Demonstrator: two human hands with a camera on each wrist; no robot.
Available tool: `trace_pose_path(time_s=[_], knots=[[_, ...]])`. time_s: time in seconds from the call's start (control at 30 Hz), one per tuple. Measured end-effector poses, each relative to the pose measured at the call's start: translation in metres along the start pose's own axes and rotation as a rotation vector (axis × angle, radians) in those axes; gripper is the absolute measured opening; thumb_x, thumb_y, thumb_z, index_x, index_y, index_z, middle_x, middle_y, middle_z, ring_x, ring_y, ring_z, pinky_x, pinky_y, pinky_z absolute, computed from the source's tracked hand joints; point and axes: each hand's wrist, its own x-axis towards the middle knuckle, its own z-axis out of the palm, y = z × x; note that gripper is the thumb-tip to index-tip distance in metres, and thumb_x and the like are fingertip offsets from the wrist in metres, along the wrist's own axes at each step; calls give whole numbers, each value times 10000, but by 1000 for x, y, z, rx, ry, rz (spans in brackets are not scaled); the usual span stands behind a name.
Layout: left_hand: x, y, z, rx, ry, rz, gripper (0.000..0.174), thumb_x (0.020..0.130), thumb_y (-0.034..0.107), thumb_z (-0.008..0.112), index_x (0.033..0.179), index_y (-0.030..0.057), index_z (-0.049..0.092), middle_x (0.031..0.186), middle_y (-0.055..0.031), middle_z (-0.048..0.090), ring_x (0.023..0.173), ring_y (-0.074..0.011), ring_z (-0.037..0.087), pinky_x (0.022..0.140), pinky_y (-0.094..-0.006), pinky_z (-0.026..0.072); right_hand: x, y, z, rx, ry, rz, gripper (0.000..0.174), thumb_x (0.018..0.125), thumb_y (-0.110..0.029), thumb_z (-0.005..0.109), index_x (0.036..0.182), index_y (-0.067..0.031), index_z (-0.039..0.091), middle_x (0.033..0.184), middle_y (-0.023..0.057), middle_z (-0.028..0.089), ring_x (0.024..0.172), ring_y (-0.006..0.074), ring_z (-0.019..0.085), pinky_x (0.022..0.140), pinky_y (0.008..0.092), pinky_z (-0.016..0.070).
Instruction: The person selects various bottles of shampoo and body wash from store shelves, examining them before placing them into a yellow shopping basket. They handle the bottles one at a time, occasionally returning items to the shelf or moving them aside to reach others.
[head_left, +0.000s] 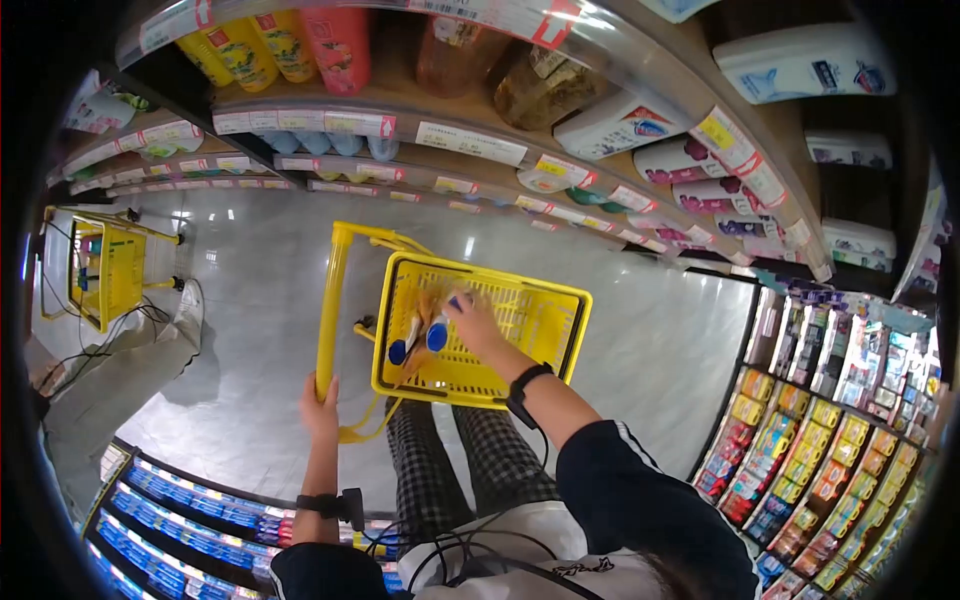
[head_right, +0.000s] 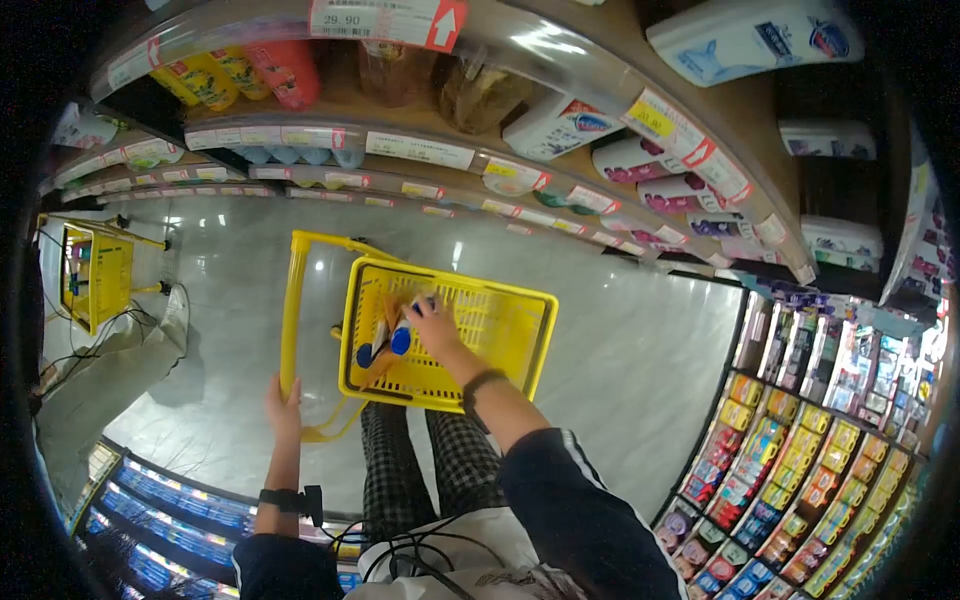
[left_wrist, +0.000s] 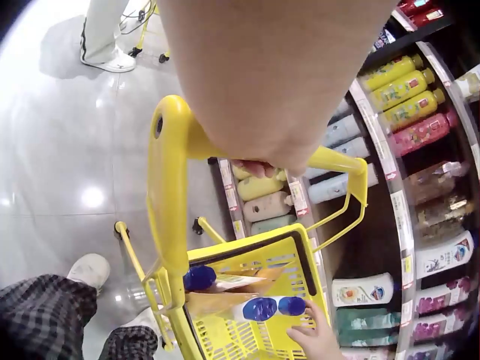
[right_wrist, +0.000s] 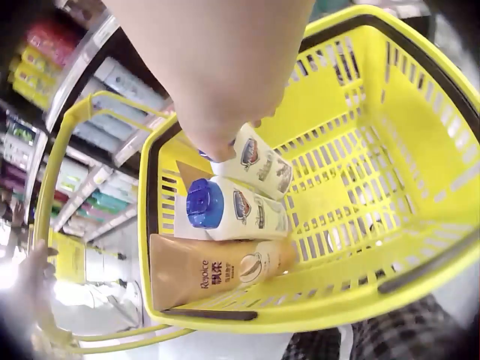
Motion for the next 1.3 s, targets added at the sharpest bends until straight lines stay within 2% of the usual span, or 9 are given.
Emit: trace_pose_path(time_s=[0.13,0.17,0.27,0.57,0.8,1.0,1.17,1.27,1.3], knots=[[-2,9,8,-239,13,18,379,754,121,688,1089,52,525,732,-47,561,620,-107,493,569,-266,429,30,12,6,-179,-220,-66,339,743,-107,542,1078,-148,552,1193,128,475,1054,332,486,812,433,444],[-4,14,7,-241,27,-65,510,708,87,718,1161,47,486,929,-104,578,810,-183,544,714,-332,451,38,15,4,-168,-286,-55,293,751,-113,531,1040,-144,562,1158,115,497,1038,322,497,785,424,454],[-19,44,24,395,530,354,582,680,80,723,1193,20,455,1136,-164,514,1051,-293,486,886,-411,384,41,24,4,-53,-260,-56,198,753,-116,527,945,-129,572,968,99,569,935,282,552,726,404,468],[-66,169,138,90,-380,666,810,586,173,766,1273,19,366,1265,-195,403,1188,-366,363,954,-421,332,-75,42,-146,420,-27,51,407,669,-225,676,1026,-84,539,907,145,590,853,342,572,715,407,466],[-103,309,46,-100,-1043,697,615,588,252,794,1090,11,533,952,-142,612,905,-274,587,804,-348,447,-230,11,-406,715,371,207,492,619,-205,776,1028,-69,538,888,83,608,804,175,605,734,294,487],[-199,423,-39,-279,-1120,837,595,635,242,776,1124,10,528,966,-79,618,887,-157,572,809,-292,445,-305,-36,-502,1381,1130,-31,749,678,-77,720,1292,-34,293,1191,112,454,1062,222,504,862,339,457],[-259,460,-74,-364,-1168,723,560,681,237,741,1140,26,499,900,-56,612,701,-75,583,469,-193,455,-345,-57,-494,1535,959,-179,616,796,17,575,1323,-10,260,1244,108,436,1148,190,446,955,318,360],[-283,470,-79,-286,-1194,776,556,689,234,731,1142,27,482,888,-52,610,701,-87,589,470,-195,458,-361,-69,-493,1603,1071,-142,588,794,15,580,1304,-2,288,1237,98,440,1123,176,458,947,317,365],[-296,482,-92,-81,-1228,671,600,698,135,710,1211,6,429,1046,-59,577,925,-127,564,824,-284,455,-367,-70,-491,1620,1080,-111,585,787,9,593,1293,-2,301,1227,98,449,1119,174,461,945,316,367]])
